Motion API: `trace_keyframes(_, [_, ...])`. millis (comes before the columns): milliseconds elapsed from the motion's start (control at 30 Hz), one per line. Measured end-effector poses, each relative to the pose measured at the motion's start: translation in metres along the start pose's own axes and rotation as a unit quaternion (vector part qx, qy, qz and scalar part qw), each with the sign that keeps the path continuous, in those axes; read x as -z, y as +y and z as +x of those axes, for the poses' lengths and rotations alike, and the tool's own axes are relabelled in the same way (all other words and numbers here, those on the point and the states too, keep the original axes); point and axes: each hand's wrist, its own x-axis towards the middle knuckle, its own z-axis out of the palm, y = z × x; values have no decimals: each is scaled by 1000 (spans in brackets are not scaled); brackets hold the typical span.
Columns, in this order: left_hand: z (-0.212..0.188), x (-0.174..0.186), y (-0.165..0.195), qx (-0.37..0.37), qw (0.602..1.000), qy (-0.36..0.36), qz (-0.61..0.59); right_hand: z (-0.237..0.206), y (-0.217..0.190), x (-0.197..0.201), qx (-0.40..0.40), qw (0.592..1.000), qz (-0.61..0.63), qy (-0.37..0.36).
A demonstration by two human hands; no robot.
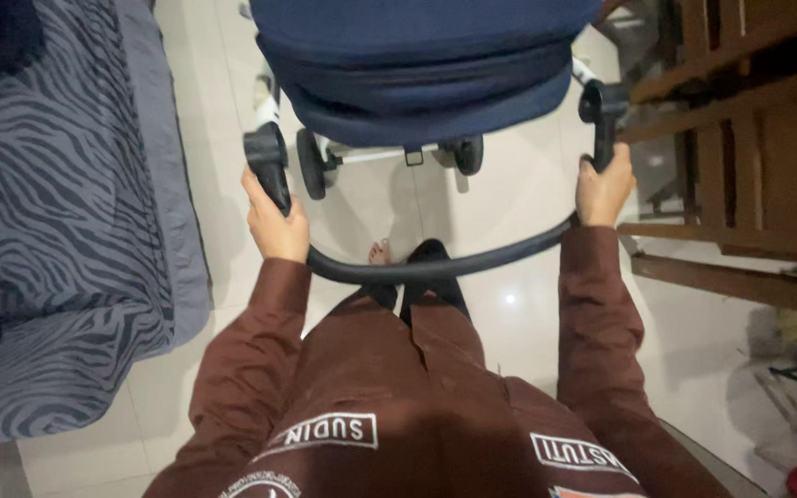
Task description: The person adjusts a stroller in a bedroom. They remove the padded seat insert and carrycot from the frame, lift the bassinet unit off, then grip the handlebar and frame tubes to fold and reposition the stroller chassis, working the folding mechanism and moving the folded frame across the floor.
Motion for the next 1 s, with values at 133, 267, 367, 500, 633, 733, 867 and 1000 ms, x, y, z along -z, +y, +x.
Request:
trace_keyframes(133, [-4,3,-1,7,1000,-8,3,-7,-6,9,-22,1000,-5,6])
trace_keyframes(267, [-5,5,0,-27,1000,-3,-5,-9,-10,13,18,1000,-13,7])
trace_keyframes(367, [-5,4,3,-24,1000,-1,-14,-10,-10,15,0,1000,-20,-2])
trace_keyframes(500, [-5,5,9,32,999,-9,-16,-10,-8,16,1,999,-34,-11])
trace_keyframes(633, [-10,12,17,28,999,-10,-20,-13,-5,17,-30,999,-14,-26])
trace_keyframes(733, [-13,17,21,75,997,-28,-10,-16,-2,19,-22,998,-38,-35])
trace_keyframes(867, [-11,15,20,51,998,-19,-20,-17,0,17,-25,999,-28,-34])
trace_keyframes(1000, [-13,7,12,66,997,-27,0,-14,2,11,-27,998,-51,-38])
